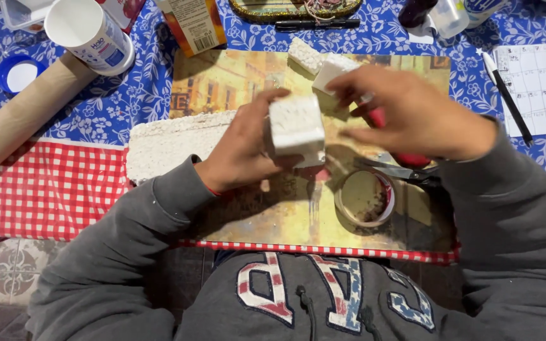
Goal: The person is cutting, shaping, and taping together pieces of styrofoam to create a structure.
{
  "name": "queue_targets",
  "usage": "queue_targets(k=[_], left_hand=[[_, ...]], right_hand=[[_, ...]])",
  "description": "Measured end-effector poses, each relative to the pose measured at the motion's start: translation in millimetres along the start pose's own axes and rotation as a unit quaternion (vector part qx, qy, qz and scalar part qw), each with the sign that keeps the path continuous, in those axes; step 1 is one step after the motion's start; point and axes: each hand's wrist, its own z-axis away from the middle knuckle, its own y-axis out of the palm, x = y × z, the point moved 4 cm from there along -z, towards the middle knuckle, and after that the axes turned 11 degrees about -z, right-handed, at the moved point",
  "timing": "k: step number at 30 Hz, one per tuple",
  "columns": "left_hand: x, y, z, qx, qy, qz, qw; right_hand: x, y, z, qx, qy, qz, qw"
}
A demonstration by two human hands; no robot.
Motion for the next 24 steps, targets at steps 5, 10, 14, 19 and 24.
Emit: queue_targets(k=[5, 10, 14, 19, 24], left_hand=[[25.7, -16.6, 2.5, -0.125, -0.058, 0.025, 0.990], [39.8, -21.7, 7.1, -0.164, -0.080, -0.061, 0.981], [58.9, -5.2, 10.6, -0.092, -0.146, -0.070, 0.982], [51.6, -5.3, 11.8, -0.071, -0.153, -0.141, 0.975], [52.8, -3.0, 15.0, -0.139, -0.089, -0.191, 0.968]], right_hand=[[21.6, -18.9, -7.5, -0.196, -0.103, 0.271, 0.937], [-34.6, -8.1, -6.8, -0.204, -0.001, 0.116, 0.972], [-21.6, -14.1, -2.7, -0.212, 0.040, -0.075, 0.974], [-23.6, 18.0, -12.4, -0.059, 0.076, -0.263, 0.960], [-42.1, 38.8, -20.2, -0.039, 0.117, -0.261, 0.957]])
